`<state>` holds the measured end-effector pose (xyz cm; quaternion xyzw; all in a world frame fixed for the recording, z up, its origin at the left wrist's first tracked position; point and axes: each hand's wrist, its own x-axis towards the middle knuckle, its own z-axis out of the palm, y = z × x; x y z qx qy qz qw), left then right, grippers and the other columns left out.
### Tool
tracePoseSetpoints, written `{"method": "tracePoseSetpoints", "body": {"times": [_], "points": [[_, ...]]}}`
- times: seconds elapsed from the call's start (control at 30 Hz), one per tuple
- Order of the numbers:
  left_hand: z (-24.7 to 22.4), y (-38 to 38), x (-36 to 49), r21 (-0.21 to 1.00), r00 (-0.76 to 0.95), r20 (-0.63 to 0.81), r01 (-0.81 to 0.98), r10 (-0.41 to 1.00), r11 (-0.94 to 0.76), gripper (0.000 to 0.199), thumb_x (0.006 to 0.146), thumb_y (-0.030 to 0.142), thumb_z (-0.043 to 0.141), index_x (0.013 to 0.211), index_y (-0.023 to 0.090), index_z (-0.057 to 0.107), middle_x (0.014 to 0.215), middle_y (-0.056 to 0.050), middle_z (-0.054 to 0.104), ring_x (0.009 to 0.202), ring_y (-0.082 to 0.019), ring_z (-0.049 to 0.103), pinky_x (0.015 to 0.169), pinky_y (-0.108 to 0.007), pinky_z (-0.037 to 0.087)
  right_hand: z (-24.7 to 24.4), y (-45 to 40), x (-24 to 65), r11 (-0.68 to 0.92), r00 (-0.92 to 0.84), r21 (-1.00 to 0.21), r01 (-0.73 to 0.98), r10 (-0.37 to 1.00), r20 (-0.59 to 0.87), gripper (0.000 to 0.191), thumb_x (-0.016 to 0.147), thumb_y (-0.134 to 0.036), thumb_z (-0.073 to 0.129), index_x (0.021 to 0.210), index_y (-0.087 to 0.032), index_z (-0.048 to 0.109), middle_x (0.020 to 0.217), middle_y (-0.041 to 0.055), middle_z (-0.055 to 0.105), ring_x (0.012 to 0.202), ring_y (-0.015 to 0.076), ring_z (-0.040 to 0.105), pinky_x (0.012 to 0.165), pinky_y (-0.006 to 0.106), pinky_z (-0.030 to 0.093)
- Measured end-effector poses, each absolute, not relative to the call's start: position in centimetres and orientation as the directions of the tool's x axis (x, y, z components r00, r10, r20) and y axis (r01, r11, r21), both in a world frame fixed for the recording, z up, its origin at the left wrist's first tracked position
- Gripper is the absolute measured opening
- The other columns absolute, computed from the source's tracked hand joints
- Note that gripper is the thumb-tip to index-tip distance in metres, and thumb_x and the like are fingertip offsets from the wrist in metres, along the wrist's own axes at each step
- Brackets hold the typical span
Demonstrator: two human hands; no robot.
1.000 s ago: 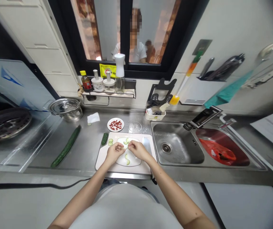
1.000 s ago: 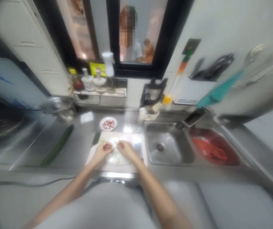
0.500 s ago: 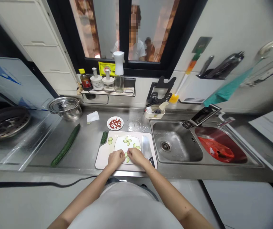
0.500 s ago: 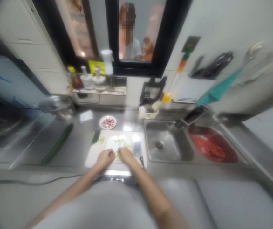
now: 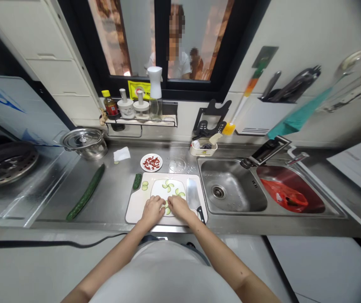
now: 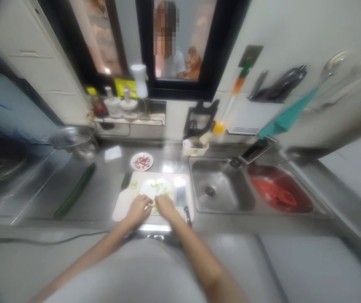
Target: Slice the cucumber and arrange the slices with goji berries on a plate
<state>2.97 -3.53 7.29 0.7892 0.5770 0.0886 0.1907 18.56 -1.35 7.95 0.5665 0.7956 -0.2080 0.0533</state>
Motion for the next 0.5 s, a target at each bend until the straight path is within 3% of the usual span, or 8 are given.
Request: {"method": "tracePoseSetpoints", "body": {"times": [0.2, 0.5], "points": [[6.5, -4.5, 2.5, 0.346, 0.477, -0.016, 0.827, 0.879, -0.443, 0.027, 0.087, 0.019, 0.045, 0.104, 0.025, 0.065, 0.094, -0.005, 0.059, 0.092, -0.02, 0.048, 0.083, -0.033, 0.037, 7.9, -1.3, 18.6, 0.276, -0.359, -0.27, 0.922, 0.872, -0.333, 0.021, 0.089, -0.022, 0.043, 0.096, -0.017, 0.062, 0.095, 0.0092, 0.064, 0.091, 0.0178, 0.056, 0.07, 0.024, 0.034], [5.8, -4.7, 2.3, 0.277, 0.523, -0.052, 0.826, 0.851, -0.491, 0.03, 0.086, 0.016, 0.045, 0.107, 0.027, 0.065, 0.096, -0.006, 0.056, 0.091, -0.02, 0.046, 0.079, -0.033, 0.035, 8.2, -1.2, 19.4, 0.266, -0.332, -0.242, 0.933, 0.895, -0.296, 0.017, 0.087, -0.024, 0.049, 0.097, -0.017, 0.062, 0.103, 0.0105, 0.062, 0.099, 0.02, 0.053, 0.073, 0.025, 0.036]]}}
